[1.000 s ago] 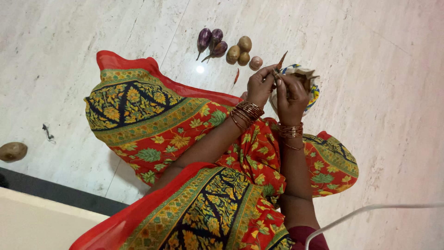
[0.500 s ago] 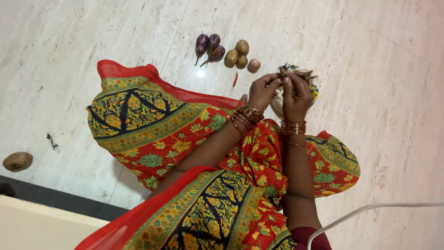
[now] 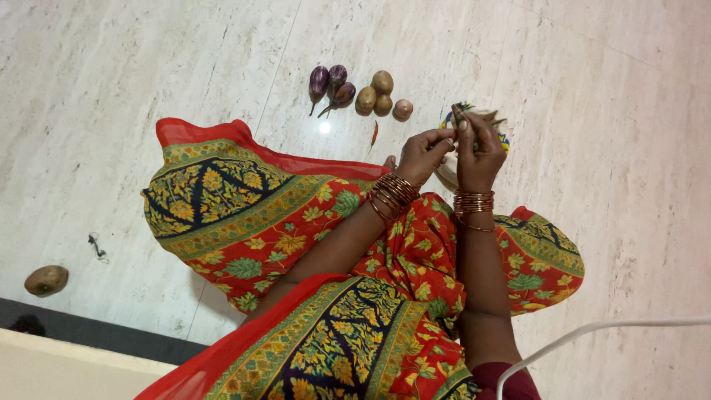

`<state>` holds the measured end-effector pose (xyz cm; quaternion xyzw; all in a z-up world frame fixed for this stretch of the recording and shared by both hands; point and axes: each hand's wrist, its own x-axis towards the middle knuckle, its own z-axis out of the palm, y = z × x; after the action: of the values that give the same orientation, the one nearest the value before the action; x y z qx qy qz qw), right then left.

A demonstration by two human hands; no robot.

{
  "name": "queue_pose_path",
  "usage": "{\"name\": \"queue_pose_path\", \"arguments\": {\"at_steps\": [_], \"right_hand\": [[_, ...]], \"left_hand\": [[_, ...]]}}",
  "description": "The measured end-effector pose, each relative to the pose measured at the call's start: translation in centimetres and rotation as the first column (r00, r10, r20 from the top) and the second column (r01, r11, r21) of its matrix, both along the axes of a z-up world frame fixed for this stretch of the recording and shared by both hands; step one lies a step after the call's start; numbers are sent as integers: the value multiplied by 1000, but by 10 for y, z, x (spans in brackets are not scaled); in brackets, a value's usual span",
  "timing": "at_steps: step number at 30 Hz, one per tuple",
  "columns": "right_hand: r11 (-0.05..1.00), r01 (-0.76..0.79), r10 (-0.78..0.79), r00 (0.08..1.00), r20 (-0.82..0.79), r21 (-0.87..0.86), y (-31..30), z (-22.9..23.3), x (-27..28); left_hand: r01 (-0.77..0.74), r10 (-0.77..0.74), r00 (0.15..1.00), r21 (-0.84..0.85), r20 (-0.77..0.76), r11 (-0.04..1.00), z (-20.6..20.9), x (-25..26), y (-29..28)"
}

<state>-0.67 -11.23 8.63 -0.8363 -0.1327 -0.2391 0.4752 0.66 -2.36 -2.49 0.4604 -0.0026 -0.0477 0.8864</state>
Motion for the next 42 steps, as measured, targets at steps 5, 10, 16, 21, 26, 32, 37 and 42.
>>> {"name": "queue_pose_path", "arguments": {"at_steps": [5, 10, 16, 21, 26, 32, 37, 42], "right_hand": [[1000, -16, 16, 1000, -13, 8, 3, 1, -4], [982, -104, 120, 988, 95, -159, 20, 7, -21], [989, -39, 39, 999, -1, -141, 17, 10, -19], [995, -27, 36, 995, 94, -93, -1, 6, -4], [997, -26, 32, 996, 87, -72, -3, 3, -6], [989, -56, 57, 998, 6, -133, 16, 7, -23], [988, -74, 80, 996, 41, -133, 14, 11, -26], [990, 28, -15, 995, 95, -136, -2, 9, -11]], "left_hand": [[-74, 74, 997, -30, -22, 997, 6, -1, 6], [-189, 183, 978, -57, -97, 980, 11, 1, 18], [-112, 106, 989, -54, -102, 992, 12, -2, 20], [24, -27, 998, -55, -62, 998, 13, -7, 17], [-6, 5, 997, -4, -77, 1000, 19, -11, 20], [-135, 124, 983, -84, -133, 987, 21, -8, 28], [-128, 112, 985, -117, -134, 985, 19, -8, 31], [22, -21, 994, 15, -103, 1000, 25, -15, 27]]}}
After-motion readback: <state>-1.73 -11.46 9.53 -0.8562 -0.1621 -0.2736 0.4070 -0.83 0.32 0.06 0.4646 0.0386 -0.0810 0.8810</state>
